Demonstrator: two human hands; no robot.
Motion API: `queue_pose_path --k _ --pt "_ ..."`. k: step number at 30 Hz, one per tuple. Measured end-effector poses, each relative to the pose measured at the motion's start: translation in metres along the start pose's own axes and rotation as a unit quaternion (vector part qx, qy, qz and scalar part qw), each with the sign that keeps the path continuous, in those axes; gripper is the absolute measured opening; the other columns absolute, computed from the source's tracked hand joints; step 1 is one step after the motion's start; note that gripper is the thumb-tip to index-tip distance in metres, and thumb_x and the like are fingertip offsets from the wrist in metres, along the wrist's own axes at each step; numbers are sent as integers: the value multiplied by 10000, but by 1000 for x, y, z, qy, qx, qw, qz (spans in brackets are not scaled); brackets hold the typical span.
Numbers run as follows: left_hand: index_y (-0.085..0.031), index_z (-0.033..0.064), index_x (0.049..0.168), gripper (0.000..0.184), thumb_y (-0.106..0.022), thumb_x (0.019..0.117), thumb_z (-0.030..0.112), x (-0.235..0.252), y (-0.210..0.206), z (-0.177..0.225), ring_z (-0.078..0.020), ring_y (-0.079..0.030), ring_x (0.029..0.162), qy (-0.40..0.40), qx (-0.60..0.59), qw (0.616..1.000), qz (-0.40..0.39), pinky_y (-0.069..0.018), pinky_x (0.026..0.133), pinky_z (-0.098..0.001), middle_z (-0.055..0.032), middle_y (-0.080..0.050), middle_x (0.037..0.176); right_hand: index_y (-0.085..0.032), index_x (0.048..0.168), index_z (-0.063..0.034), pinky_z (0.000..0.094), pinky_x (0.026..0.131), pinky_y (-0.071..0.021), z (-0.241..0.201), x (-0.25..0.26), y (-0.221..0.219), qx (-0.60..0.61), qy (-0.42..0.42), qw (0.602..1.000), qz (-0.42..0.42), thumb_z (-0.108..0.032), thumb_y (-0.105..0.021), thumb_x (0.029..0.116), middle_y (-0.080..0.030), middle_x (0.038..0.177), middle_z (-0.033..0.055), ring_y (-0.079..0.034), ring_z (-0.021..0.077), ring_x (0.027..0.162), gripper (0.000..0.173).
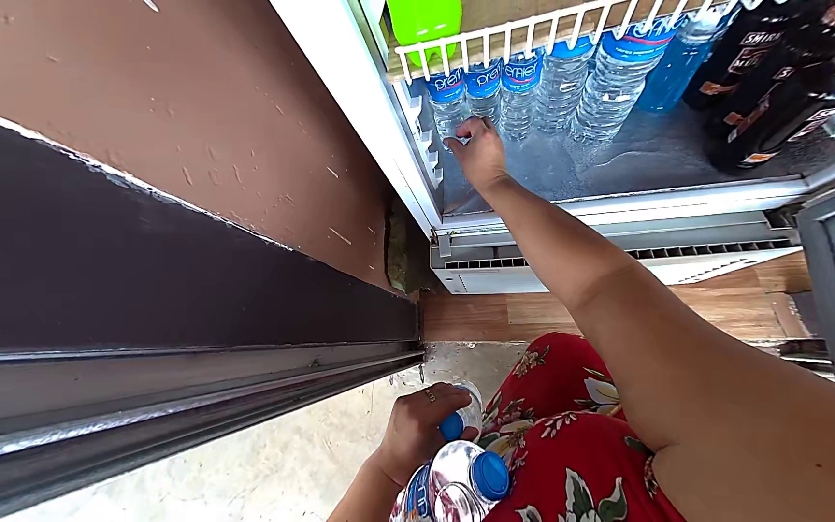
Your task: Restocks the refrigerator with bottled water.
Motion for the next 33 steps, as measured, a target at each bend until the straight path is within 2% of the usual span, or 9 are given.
queue_pose_path --k 3,5,7,9,11,15,20,27,33 --pt "-773 74 1045 315 -726 919 359 -2 0 -4 -112 -744 1027 20 8 1000 2 -591 918 -262 -75 -787 1058 -646 1166 73 449 887 -557 -10 -50 22 95 58 993 -27 -244 -718 965 -652 1148 244 -666 310 986 382" --pt "-771 76 1061 322 -726 919 362 -5 1 -9 -103 -743 1026 39 13 999 7 -595 913 -261 -68 -787 1067 -618 1145 55 410 835 -584 -26 -122 31 170 115 964 -169 -210 -702 968 -682 1024 177 -684 231 917 329" --pt "-772 70 1029 279 -717 918 320 -6 4 -12 -112 -757 945 66 24 997 16 -613 848 -280 -70 -789 1011 -624 1141 47 346 836 -585 -38 -216 26 262 181 858 -402 -158 -712 941 -695 1019 134 -688 174 928 299" --pt "-731 3 828 210 -653 885 189 -2 7 -11 -209 -748 734 104 35 993 50 -601 665 -385 -127 -750 800 -533 1361 117 419 994 -512 -42 -286 22 289 127 718 -620 -68 -722 915 -635 1285 255 -632 296 1165 519" --pt "-761 -13 881 263 -592 940 179 -1 5 -18 -221 -772 838 135 11 990 26 -621 773 -411 -128 -780 894 -382 1493 126 425 1125 -429 -35 -320 16 309 74 652 -688 -9 -691 875 -507 1465 304 -532 335 1344 705" --pt "-770 6 1122 296 -625 893 126 0 -1 -33 -305 -762 959 237 -15 971 -16 -588 872 -525 -157 -776 1057 -462 1428 156 400 1133 -415 -29 -333 9 371 95 682 -623 8 -823 740 -529 1408 348 -534 344 1326 790" --pt "-758 -8 1130 325 -706 903 219 22 29 -33 -313 -747 874 375 19 922 91 -577 833 -549 -191 -763 977 -601 1159 220 406 1137 -413 -35 -315 20 403 128 761 -492 -23 -677 868 -627 1274 335 -580 350 1278 386" --pt "-738 -86 1073 429 -696 916 311 84 104 18 -89 -736 928 104 116 947 281 -577 852 -228 -193 -764 1029 -721 1076 -137 375 1017 -558 -35 -221 121 494 236 778 -309 -385 -713 948 -732 1159 27 -670 162 1166 279" --pt "-753 112 1101 326 -698 966 404 160 146 55 3 -703 979 -17 -29 920 390 -591 861 -224 77 -762 1072 -717 1119 -198 457 970 -605 -28 -164 273 281 359 889 -55 -392 -732 937 -724 1180 -4 -697 230 1124 266"
Point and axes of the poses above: each hand's wrist, its own x-axis towards the middle knuckle, its own y-axis out of the back of the hand, z = x × y, the point moved 6 cm from there along x, towards the middle knuckle
